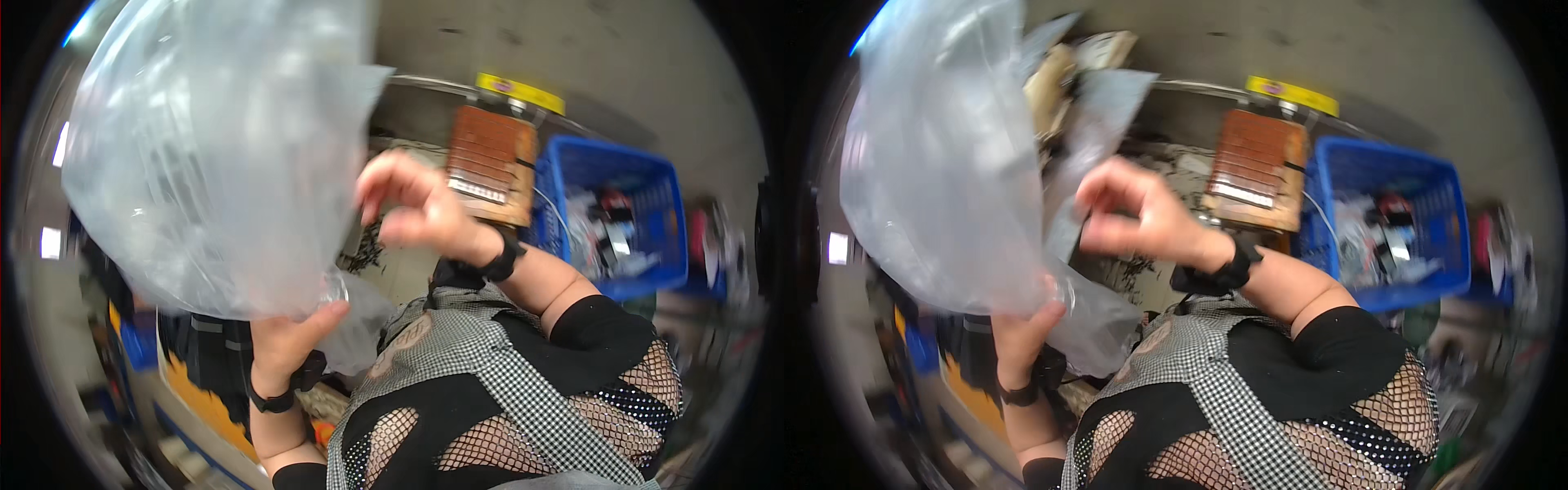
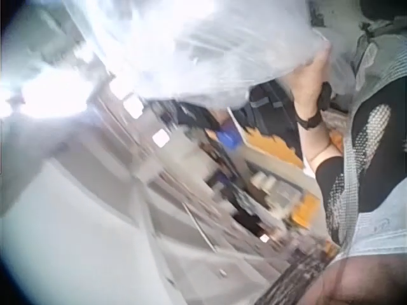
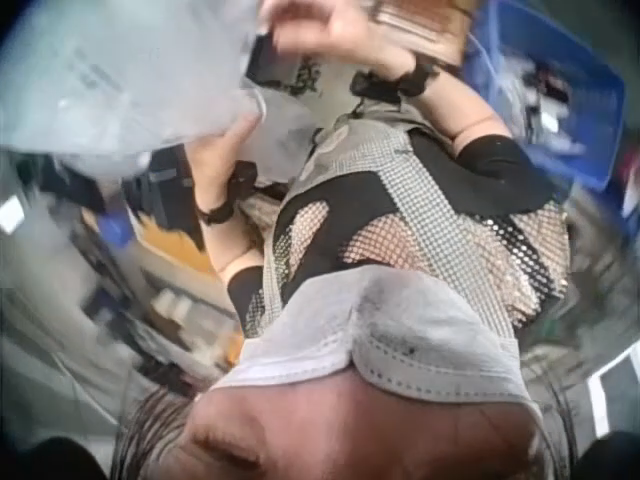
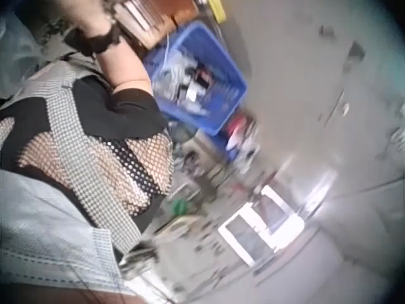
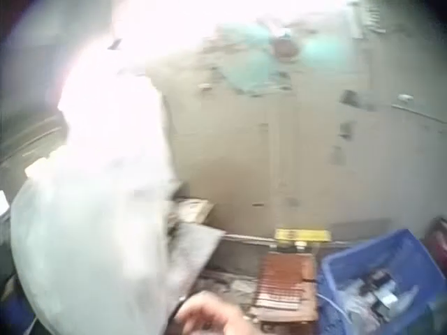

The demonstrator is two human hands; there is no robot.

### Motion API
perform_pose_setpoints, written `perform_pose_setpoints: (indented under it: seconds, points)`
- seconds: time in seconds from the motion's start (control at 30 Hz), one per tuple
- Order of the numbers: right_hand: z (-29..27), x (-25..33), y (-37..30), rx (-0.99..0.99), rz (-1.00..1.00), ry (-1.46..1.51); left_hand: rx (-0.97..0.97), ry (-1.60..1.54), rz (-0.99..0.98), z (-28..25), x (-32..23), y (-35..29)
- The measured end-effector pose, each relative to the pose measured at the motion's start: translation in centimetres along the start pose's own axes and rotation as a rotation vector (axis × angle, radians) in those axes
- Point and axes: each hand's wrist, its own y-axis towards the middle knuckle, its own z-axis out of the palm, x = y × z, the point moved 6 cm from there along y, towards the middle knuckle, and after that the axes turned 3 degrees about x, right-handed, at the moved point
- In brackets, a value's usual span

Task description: The worker retrieves a bag of shoe components, unpacks them at a workstation, and begins feeding them into a specialized shoe-manufacturing machine.

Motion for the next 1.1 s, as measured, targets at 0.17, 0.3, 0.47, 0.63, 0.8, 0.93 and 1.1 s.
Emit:
perform_pose_setpoints:
  seconds: [0.17, 0.3, 0.47, 0.63, 0.8, 0.93, 1.1]
  points:
    - [-1.2, 5.1, -7.8, -0.231, -0.144, -0.669, 0.430, -0.066, 0.166, 11.3, -4.4, 7.5]
    - [-6.2, 5.9, -14.4, -0.749, 0.086, -0.711, 0.786, -0.115, 0.241, 17.9, -5.6, 9.3]
    - [-8.6, 10.1, -25.9, -1.392, 0.167, -0.174, 0.602, 0.495, 0.985, 22.7, -6.6, 11.7]
    - [-6.4, 14.3, -36.8, -1.668, -0.225, -0.023, 0.617, 0.669, 1.435, 27.9, -4.3, 11.2]
    - [-4.0, 15.5, -44.6, -1.743, -0.375, 0.309, 0.747, 1.045, 1.648, 33.0, -2.5, 12.1]
    - [-3.5, 18.2, -51.9, -1.807, -0.449, 0.190, 0.836, 1.176, 1.783, 37.4, -5.0, 11.5]
    - [-8.3, 23.0, -53.4, -1.937, -0.366, -0.049, 0.760, 1.022, 1.711, 42.0, -6.6, 13.4]
